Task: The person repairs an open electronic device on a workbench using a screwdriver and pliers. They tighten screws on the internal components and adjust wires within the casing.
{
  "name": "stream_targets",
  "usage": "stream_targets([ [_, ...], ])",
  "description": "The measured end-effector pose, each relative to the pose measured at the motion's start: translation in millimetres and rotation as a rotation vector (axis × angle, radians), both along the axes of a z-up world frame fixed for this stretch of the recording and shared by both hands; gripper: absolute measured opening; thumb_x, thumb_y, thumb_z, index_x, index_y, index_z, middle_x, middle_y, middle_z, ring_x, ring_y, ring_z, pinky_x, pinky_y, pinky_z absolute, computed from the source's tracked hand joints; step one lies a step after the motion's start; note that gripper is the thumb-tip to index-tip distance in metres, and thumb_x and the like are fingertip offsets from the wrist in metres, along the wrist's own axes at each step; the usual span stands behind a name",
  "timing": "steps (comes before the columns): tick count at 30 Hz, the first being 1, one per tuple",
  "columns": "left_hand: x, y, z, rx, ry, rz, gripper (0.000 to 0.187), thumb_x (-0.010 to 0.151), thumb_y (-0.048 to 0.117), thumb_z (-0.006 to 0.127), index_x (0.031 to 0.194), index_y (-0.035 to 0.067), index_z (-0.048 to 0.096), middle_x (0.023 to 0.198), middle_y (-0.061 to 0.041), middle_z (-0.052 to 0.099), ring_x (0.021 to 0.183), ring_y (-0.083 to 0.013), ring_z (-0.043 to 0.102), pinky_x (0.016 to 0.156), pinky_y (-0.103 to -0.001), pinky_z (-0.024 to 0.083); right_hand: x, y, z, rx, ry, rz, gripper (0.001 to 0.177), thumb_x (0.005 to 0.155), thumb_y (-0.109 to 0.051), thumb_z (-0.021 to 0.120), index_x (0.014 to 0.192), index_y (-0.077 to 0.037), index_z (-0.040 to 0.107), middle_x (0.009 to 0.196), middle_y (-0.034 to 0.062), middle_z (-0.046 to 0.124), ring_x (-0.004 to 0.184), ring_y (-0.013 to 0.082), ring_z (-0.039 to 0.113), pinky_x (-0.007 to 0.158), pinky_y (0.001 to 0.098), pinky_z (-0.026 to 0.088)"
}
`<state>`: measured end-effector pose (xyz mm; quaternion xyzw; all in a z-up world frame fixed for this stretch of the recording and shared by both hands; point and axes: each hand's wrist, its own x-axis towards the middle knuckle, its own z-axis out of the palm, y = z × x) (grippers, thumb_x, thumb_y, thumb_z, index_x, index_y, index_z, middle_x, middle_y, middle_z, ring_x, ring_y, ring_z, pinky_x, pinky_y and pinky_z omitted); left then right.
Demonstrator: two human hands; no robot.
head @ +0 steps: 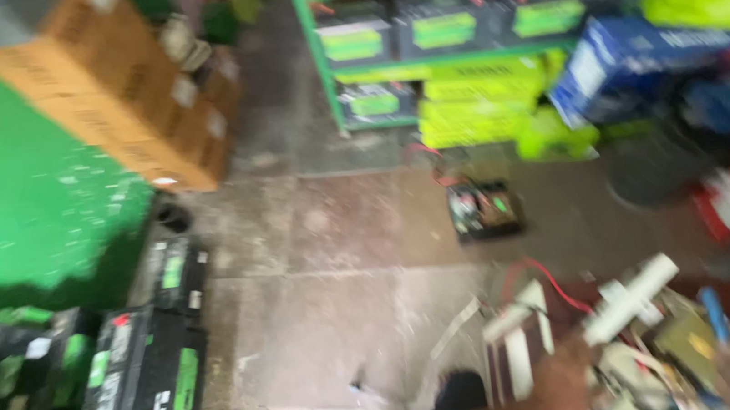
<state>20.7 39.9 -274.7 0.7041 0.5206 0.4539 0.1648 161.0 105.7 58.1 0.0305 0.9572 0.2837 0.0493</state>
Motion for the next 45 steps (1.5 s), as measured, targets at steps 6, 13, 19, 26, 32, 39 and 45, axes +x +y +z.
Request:
stream_targets([
  [6, -17.7, -7.2, 31.1, -0.133, -0.065, -0.128, 0.092, 0.074, 0.022, 0.088, 0.15, -0.002, 0.043, 0.153, -0.032, 0.041, 0.138, -0.0483, 0.046, 0.114, -0.05, 0.041, 23.5, -55.7, 47.4, -0.035, -0.308, -0.624, 0.042, 0.104, -0.038, 0.058, 0.124, -0.001, 0.063, 0.083, 0.0027, 0.068, 0.081, 0.018, 0.07, 0.062, 0.0335, 0.057],
  [13, -39.6, -10.5, 81.3, -0.215, -0.089, -0.152, 0.096, 0.071, 0.015, 0.089, 0.152, 0.002, 0.038, 0.156, -0.027, 0.039, 0.14, -0.0447, 0.045, 0.116, -0.046, 0.041, -32.1, -80.8, 75.6, -0.176, 0.15, -0.684, 0.034, 0.095, -0.038, 0.062, 0.103, -0.005, 0.061, 0.061, 0.0039, 0.063, 0.051, 0.0174, 0.067, 0.038, 0.0321, 0.048],
  [19, -47.5, -6.7, 86.1, -0.187, -0.111, -0.175, 0.096, 0.074, 0.018, 0.09, 0.152, 0.0, 0.038, 0.153, -0.026, 0.043, 0.139, -0.045, 0.047, 0.117, -0.05, 0.041, -33.7, -31.5, 55.1, -0.601, -0.084, -0.503, 0.023, 0.093, -0.028, 0.065, 0.104, -0.008, 0.062, 0.071, 0.0042, 0.066, 0.059, 0.0205, 0.067, 0.051, 0.0374, 0.055],
  [26, -51.0, 28.5, 88.7, -0.121, 0.0, -0.305, 0.113, 0.069, 0.028, 0.094, 0.154, -0.007, 0.027, 0.152, -0.037, 0.034, 0.138, -0.0524, 0.038, 0.115, -0.059, 0.036, -28.0, -32.7, 50.5, -1.217, 0.274, -0.584, 0.025, 0.08, -0.007, 0.065, 0.105, -0.005, 0.065, 0.087, 0.0099, 0.065, 0.072, 0.0233, 0.066, 0.066, 0.0397, 0.053],
  [32, -48.1, 30.1, 84.9, -0.076, -0.026, -0.351, 0.109, 0.067, 0.024, 0.095, 0.156, 0.0, 0.036, 0.163, -0.032, 0.026, 0.15, -0.0514, 0.033, 0.122, -0.057, 0.037, -38.3, -36.4, 59.5, -1.551, 0.232, -0.794, 0.016, 0.089, -0.009, 0.065, 0.102, -0.011, 0.072, 0.075, 0.0045, 0.073, 0.065, 0.0189, 0.068, 0.062, 0.0375, 0.052],
  [39, -55.0, 32.2, 92.0, -0.185, -0.023, -0.459, 0.12, 0.041, 0.027, 0.101, 0.144, -0.001, 0.046, 0.16, -0.034, 0.022, 0.144, -0.0537, 0.033, 0.115, -0.057, 0.038, -41.8, -42.1, 54.6, -1.618, 0.6, -0.668, 0.01, 0.094, -0.012, 0.068, 0.1, -0.005, 0.066, 0.08, 0.0017, 0.077, 0.075, 0.0125, 0.075, 0.07, 0.0316, 0.056],
  [45, -59.0, 24.3, 97.5, -0.153, -0.018, -0.422, 0.103, 0.064, 0.026, 0.096, 0.148, 0.001, 0.043, 0.163, -0.033, 0.023, 0.148, -0.0507, 0.036, 0.119, -0.052, 0.042, -41.3, -47.5, 51.1, -1.647, 0.552, -0.976, 0.012, 0.093, -0.016, 0.068, 0.097, -0.005, 0.07, 0.065, 0.0014, 0.07, 0.06, 0.01, 0.069, 0.056, 0.0298, 0.054],
])
